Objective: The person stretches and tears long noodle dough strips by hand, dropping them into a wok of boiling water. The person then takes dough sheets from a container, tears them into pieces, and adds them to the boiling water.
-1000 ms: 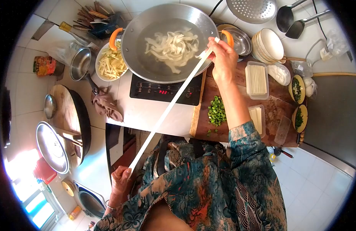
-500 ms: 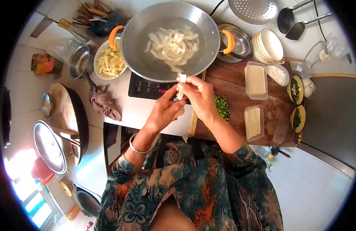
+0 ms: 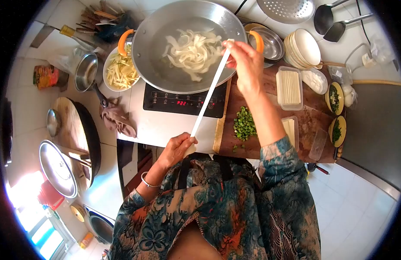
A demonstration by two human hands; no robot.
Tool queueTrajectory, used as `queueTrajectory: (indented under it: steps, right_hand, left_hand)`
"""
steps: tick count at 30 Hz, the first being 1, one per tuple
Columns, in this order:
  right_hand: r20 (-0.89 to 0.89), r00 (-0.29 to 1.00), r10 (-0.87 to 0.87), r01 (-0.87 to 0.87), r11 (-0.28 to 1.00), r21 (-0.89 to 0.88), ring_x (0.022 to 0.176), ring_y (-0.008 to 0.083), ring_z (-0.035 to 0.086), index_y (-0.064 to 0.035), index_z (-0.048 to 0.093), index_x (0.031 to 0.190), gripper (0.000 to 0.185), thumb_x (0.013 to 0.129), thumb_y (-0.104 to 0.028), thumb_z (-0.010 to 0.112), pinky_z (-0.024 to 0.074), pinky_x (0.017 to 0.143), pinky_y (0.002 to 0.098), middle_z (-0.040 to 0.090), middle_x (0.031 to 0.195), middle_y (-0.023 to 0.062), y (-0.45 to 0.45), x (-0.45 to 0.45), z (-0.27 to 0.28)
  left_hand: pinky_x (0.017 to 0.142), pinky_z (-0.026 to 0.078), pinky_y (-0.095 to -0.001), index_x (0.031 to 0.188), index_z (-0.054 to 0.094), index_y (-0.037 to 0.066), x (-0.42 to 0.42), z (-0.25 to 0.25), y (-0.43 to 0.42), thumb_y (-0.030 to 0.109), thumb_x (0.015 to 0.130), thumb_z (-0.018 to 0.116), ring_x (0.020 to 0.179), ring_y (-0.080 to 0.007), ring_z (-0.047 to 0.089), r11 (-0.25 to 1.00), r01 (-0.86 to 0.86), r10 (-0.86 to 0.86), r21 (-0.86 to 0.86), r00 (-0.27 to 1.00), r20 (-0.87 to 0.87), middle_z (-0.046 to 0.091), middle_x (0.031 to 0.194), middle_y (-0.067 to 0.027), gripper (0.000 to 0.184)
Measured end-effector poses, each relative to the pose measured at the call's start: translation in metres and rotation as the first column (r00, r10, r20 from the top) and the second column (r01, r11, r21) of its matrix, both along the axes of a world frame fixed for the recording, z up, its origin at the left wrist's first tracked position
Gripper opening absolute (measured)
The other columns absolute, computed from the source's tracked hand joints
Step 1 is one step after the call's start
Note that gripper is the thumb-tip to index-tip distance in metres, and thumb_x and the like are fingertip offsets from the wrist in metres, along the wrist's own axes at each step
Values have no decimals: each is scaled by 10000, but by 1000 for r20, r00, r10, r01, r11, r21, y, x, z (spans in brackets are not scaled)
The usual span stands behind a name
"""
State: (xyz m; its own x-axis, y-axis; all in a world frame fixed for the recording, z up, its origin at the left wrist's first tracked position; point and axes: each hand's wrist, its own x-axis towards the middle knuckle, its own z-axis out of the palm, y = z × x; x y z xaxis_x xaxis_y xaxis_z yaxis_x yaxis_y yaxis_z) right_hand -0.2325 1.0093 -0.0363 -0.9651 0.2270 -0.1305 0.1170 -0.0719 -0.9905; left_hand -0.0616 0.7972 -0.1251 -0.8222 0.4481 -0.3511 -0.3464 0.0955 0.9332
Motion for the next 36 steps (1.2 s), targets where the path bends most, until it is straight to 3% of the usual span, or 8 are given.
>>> queueTrajectory:
  steps: [14,17,18,21,25,27,31,36]
  right_hand:
    - [-113,988,107,-72,959,273,614,78,576,6,650,877,225,854,-211,597,431,541,196,652,742,49,13,-90,14]
    - [292,871,396,-481,559,675,632,79,558,-25,641,863,277,861,-294,574,434,558,224,620,701,31,13,-107,7]
    - [398,823,405,-501,188,845,590,124,562,-30,632,806,326,848,-344,558,439,556,269,603,648,56,12,-105,10]
    - [98,867,489,-74,-70,995,580,174,559,-35,612,762,330,849,-346,542,442,570,301,585,629,76,17,-83,8]
    - [37,838,544,-193,232,953,670,199,596,-21,602,820,220,899,-195,492,461,612,304,618,732,89,5,-21,37]
    - [237,750,618,-631,560,536,660,225,616,-15,637,844,289,905,-266,509,494,661,342,649,778,125,-3,36,21]
    - [528,425,735,-895,431,120,806,181,589,-1,623,1010,473,908,-437,472,465,744,298,628,852,115,-20,128,-30]
    - [248,779,576,-576,813,-81,772,75,541,12,600,1030,202,887,-126,567,453,686,215,601,844,33,-54,154,-34]
  left_hand:
    - [612,429,-253,941,611,-26,73,-34,-55,125,915,518,660,-109,499,980,44,-37,-193,998,41,562,702,-65,179]
    - [618,432,-241,985,612,-21,70,-21,-49,128,915,518,674,-97,508,991,-41,44,-130,999,22,575,717,-61,189]
    - [620,433,-238,999,613,-18,64,-16,-43,129,916,517,680,-93,512,992,-97,98,-80,995,5,579,723,-57,194]
    - [618,436,-238,1023,612,-15,43,15,-32,133,923,503,687,-85,512,984,-175,179,-42,975,132,585,731,-45,210]
    - [591,426,-212,1028,624,13,21,40,-22,181,938,485,664,-61,496,980,-180,189,-83,976,108,579,726,-27,235]
    - [579,413,-201,1028,623,20,14,52,-18,202,942,484,653,-47,474,976,-216,209,-6,938,278,575,733,-6,245]
    - [579,406,-192,1023,623,28,11,51,-4,178,938,494,648,-40,460,960,-253,207,119,930,303,564,735,23,215]
    - [414,350,-150,1023,616,38,14,41,1,225,934,503,510,-20,472,967,-246,225,64,947,229,559,677,19,236]
